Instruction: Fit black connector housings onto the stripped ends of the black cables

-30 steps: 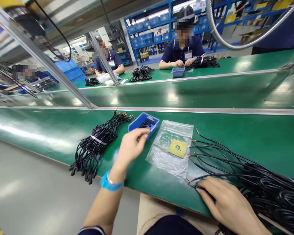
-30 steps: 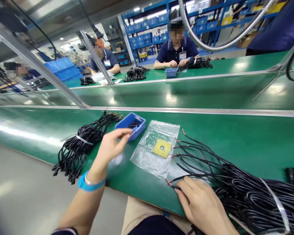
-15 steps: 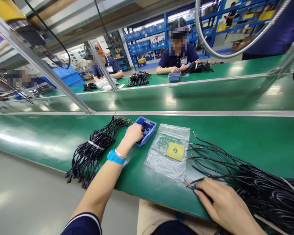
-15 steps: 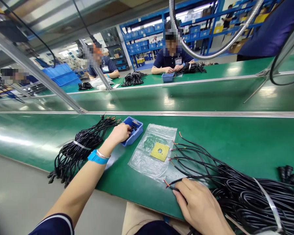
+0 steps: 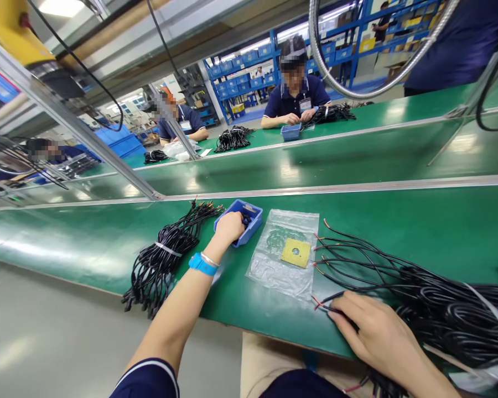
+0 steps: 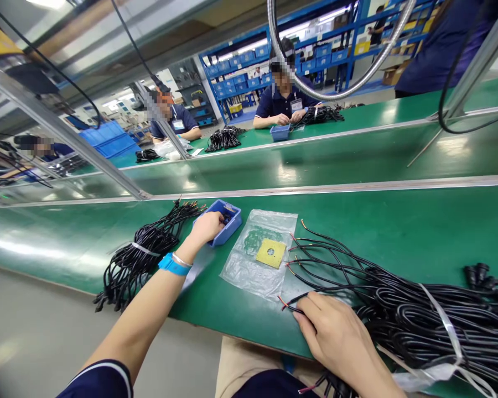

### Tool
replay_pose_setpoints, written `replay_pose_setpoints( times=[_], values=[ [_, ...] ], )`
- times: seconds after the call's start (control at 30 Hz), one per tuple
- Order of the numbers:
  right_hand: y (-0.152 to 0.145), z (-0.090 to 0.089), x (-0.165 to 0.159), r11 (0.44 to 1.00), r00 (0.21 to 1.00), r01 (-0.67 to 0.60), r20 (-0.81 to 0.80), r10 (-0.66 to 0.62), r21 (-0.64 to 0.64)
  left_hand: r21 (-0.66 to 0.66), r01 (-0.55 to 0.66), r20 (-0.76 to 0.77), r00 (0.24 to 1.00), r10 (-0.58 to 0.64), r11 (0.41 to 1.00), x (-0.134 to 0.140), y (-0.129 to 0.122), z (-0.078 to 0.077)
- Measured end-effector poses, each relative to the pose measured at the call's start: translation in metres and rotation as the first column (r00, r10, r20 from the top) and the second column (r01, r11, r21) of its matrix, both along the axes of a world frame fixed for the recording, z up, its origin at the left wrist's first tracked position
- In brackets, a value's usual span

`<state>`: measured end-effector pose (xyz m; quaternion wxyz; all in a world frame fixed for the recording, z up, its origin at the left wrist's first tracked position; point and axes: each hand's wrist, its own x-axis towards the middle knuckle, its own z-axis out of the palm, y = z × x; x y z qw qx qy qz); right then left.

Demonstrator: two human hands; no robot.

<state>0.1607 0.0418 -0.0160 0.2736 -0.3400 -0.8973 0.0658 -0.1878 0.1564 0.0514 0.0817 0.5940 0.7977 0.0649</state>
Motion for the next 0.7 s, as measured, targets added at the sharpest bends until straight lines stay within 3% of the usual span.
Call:
replay_pose_setpoints(
  times=[0.1,0.2,0.37,0.47,0.53,0.6,0.7],
  values=[
    [0.000,0.000,0.000,1.000,1.000,-0.008,0.000,0.008,0.002,0.104,-0.022,0.181,0.983,0.003,0.994,-0.002,-0.003,0.008],
    [0.000,-0.001,0.000,1.000,1.000,-0.001,-0.012,0.001,-0.004,0.235,-0.041,0.416,0.907,-0.063,0.971,-0.002,-0.018,0.020],
    [-0.001,-0.004,-0.001,1.000,1.000,0.016,-0.004,-0.016,-0.016,0.312,-0.068,0.782,0.585,-0.216,0.948,0.010,-0.055,0.030],
    [-0.001,-0.006,0.000,0.999,1.000,0.013,-0.009,-0.013,-0.032,0.291,-0.070,0.888,0.391,-0.242,0.954,0.023,-0.068,0.028],
    [-0.002,-0.006,0.000,0.999,1.000,0.014,-0.008,-0.014,-0.049,0.272,-0.052,0.922,0.300,-0.244,0.961,0.032,-0.071,0.025],
    [-0.001,-0.005,0.000,0.998,1.000,0.015,-0.011,-0.015,-0.060,0.254,-0.017,0.937,0.251,-0.242,0.967,0.041,-0.070,0.022],
    [-0.001,-0.001,-0.001,0.998,0.999,0.016,-0.032,-0.018,-0.063,0.241,0.061,0.936,0.248,-0.249,0.969,0.056,-0.067,0.016]
  ],
)
